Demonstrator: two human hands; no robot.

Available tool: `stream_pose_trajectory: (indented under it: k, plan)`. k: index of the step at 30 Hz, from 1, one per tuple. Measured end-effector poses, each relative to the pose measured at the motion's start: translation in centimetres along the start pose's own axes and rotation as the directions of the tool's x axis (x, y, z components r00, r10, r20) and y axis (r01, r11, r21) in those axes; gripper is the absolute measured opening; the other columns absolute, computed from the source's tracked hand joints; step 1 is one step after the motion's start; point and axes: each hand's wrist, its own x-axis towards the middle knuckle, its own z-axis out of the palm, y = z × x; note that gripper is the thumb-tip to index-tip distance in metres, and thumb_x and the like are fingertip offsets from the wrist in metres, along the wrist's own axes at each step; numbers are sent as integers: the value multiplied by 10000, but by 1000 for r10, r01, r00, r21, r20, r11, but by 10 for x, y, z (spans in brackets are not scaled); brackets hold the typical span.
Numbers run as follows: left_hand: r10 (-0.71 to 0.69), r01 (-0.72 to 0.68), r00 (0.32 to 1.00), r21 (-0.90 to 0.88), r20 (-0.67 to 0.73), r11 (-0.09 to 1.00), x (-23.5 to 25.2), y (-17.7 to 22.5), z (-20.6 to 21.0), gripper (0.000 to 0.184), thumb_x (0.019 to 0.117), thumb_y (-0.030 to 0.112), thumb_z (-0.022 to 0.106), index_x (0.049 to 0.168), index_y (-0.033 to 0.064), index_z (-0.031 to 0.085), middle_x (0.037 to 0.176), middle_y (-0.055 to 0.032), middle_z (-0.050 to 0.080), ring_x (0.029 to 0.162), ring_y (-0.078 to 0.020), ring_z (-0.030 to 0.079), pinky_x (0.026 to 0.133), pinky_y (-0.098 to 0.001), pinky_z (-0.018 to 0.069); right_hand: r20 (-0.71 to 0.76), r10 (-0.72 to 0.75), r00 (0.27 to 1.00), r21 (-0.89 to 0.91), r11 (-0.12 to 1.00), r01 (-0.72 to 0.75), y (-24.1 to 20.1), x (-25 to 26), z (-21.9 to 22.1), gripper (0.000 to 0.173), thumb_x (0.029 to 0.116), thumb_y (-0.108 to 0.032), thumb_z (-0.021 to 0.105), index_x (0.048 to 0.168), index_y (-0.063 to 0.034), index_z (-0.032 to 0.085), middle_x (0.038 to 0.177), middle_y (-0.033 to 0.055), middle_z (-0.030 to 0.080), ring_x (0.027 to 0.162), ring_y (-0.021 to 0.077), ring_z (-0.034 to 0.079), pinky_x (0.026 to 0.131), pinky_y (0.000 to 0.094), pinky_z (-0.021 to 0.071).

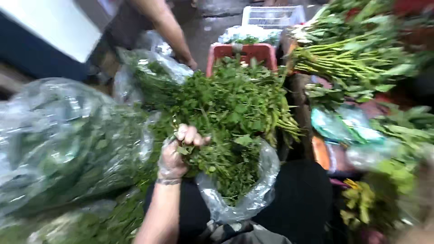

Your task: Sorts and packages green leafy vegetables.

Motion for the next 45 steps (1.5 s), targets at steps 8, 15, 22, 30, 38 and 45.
stream_pose_trajectory:
  k: [8, 15, 22, 30, 38, 45]
  plan:
    - [-418, 385, 907, 519, -58, 763, 0, -45, 46, 412, 1064, 149, 288, 1124, 99, 693, 847, 87, 680, 756, -48, 649, 836, -296, 589, 598, 132, 790, 105, 965, -240, -50, -47, 116, 89, 894, -113, 622, 849, -159, 684, 814, -56, 685, 746, 39, 639, 676, 223, 551]
    - [-488, 421, 872, 446, 39, 790, -5, -52, 47, 372, 1054, 130, 305, 1062, 90, 675, 833, 88, 667, 730, -19, 622, 768, -229, 562, 902, 49, 429, 80, 958, -277, -47, -77, 185, 127, 913, -141, 658, 800, -157, 714, 846, -71, 673, 823, 28, 630, 792, 227, 541]
    - [-454, 400, 890, 552, -43, 732, -8, -47, 45, 323, 1065, 102, 337, 1022, 53, 653, 885, 74, 646, 736, 12, 596, 678, -171, 527, 872, 178, 455, -23, 945, -326, -51, -89, 196, 116, 923, -83, 643, 839, -125, 711, 768, -85, 685, 711, -7, 626, 687, 183, 531]
    - [-359, 309, 932, 622, -47, 719, -8, -45, 39, 323, 1029, 116, 351, 945, 160, 659, 858, 136, 664, 648, 49, 575, 568, -119, 491, 403, -14, 915, -432, 878, 204, -39, 9, 70, 189, 1013, -135, 622, 1084, 16, 711, 925, 115, 706, 763, 151, 630, 742, 371, 541]
    - [-492, 469, 870, 291, 9, 834, -2, -47, 47, 377, 1028, 102, 323, 892, 163, 669, 846, 79, 682, 596, 23, 587, 531, -120, 509, 147, -42, 988, -787, 600, 142, -50, 37, 13, 409, 1032, -259, 603, 1309, 43, 614, 1262, 348, 596, 1185, 552, 557, 977, 736, 407]
    - [-461, 436, 883, 217, 83, 873, -7, -52, 42, 302, 1016, 111, 428, 913, 151, 709, 888, 57, 702, 651, 2, 616, 568, -142, 523, 861, -35, 508, -96, 968, 230, -44, -80, 182, 487, 931, -321, 720, 1331, -50, 656, 1291, 121, 640, 1099, 170, 647, 946, 366, 554]
